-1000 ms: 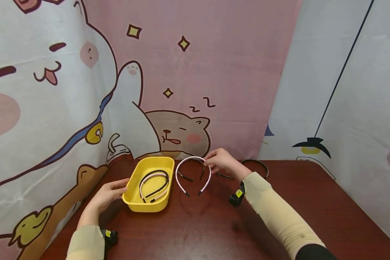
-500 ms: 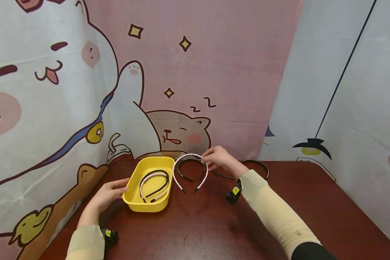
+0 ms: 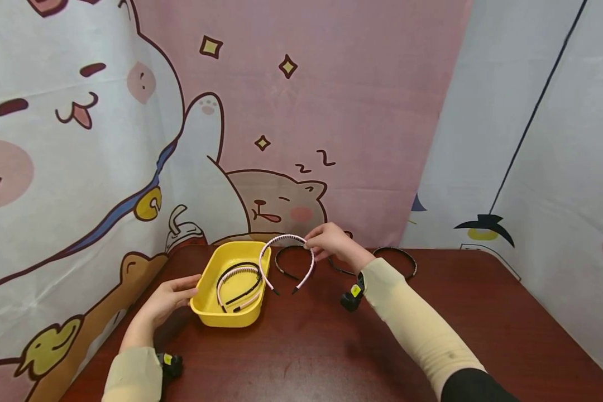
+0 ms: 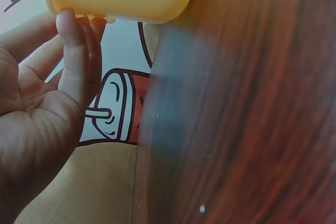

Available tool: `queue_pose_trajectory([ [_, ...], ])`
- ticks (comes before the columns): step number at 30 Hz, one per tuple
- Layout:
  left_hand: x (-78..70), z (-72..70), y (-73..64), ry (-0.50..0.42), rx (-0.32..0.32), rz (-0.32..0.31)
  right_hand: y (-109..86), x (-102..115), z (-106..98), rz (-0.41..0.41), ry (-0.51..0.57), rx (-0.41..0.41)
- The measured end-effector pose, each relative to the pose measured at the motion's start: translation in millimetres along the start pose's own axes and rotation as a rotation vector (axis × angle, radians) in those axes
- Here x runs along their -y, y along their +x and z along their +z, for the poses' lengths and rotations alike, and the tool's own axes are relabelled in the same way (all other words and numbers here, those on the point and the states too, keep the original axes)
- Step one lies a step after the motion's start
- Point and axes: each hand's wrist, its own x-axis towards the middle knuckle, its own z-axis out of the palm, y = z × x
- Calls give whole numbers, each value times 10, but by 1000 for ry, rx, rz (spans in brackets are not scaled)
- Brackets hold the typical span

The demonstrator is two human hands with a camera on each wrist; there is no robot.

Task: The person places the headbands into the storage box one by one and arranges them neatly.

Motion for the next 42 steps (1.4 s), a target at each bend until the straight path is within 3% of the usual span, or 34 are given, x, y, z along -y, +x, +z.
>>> queue_pose_trajectory([
  [21, -2, -20, -14, -22, 25, 37, 208, 218, 192, 2, -8, 3],
  [32, 54, -22, 18, -5, 14, 22, 297, 233, 330, -1, 35, 32],
  [42, 28, -27, 1, -14, 23, 44, 368, 265, 433, -1, 44, 37],
])
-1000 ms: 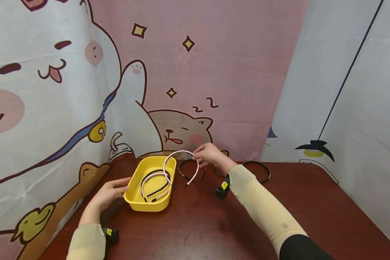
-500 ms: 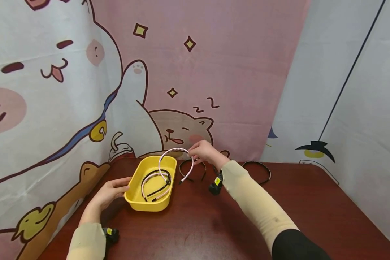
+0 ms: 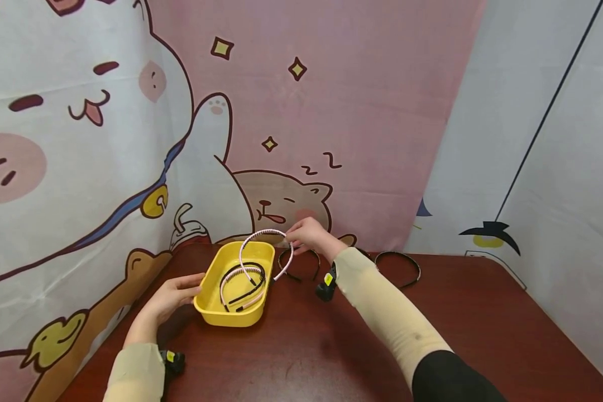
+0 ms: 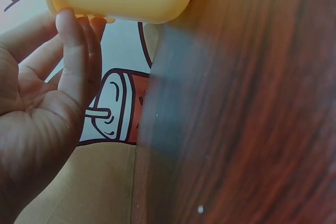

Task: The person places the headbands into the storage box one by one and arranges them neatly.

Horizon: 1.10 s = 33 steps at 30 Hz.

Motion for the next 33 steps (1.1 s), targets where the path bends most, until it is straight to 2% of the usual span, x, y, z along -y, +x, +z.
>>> queue_pose_trajectory([
  [33, 7, -5, 16, -10, -12, -10, 136, -77, 426, -9, -11, -43],
])
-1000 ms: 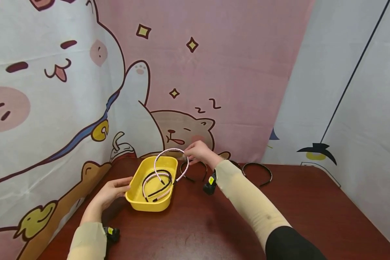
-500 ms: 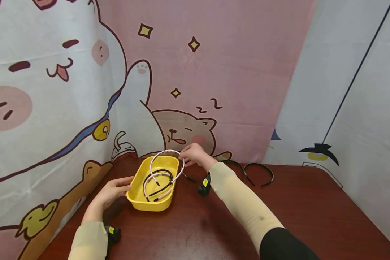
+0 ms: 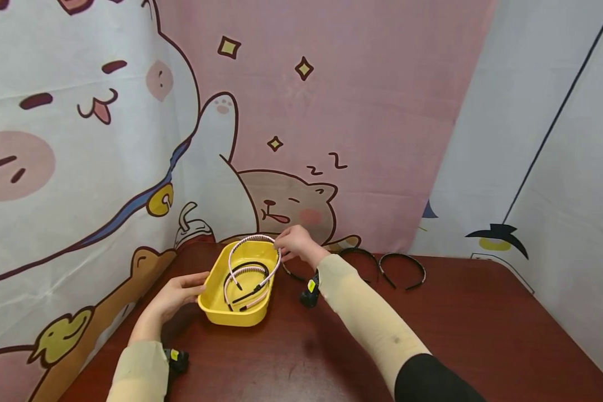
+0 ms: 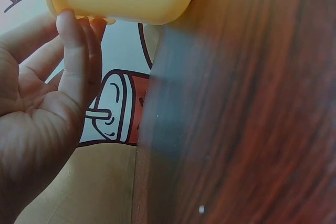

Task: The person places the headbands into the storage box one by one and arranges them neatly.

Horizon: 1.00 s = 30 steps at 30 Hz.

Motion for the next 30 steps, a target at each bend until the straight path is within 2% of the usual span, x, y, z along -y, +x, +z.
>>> queue_pose_trajectory([
  [11, 3, 1, 4, -11, -9, -6, 22, -43, 118, 41, -4, 9],
  [21, -7, 6, 1, -5, -23, -14, 23, -104, 216, 8, -36, -8],
  [30, 25, 3, 13, -5, -19, -5, 79, -134, 310, 11, -56, -18],
])
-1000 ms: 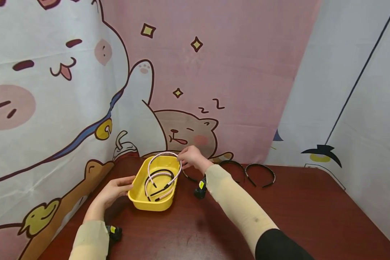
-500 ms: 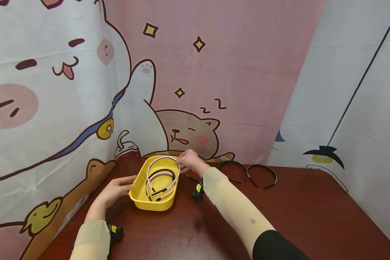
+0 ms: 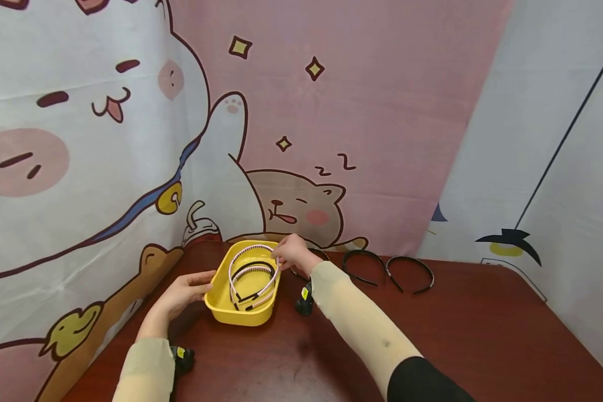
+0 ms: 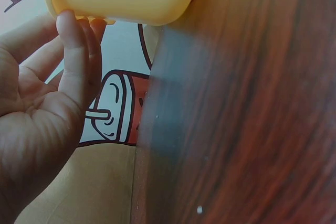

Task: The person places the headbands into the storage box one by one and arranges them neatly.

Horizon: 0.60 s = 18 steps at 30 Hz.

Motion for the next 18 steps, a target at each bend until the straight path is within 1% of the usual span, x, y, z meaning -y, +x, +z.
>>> queue_pose_trajectory([
  [11, -1, 1, 11, -2, 1, 1, 97, -51, 116, 42, 25, -52],
  [18, 4, 2, 13, 4, -4, -2, 150, -79, 151, 70, -13, -60],
])
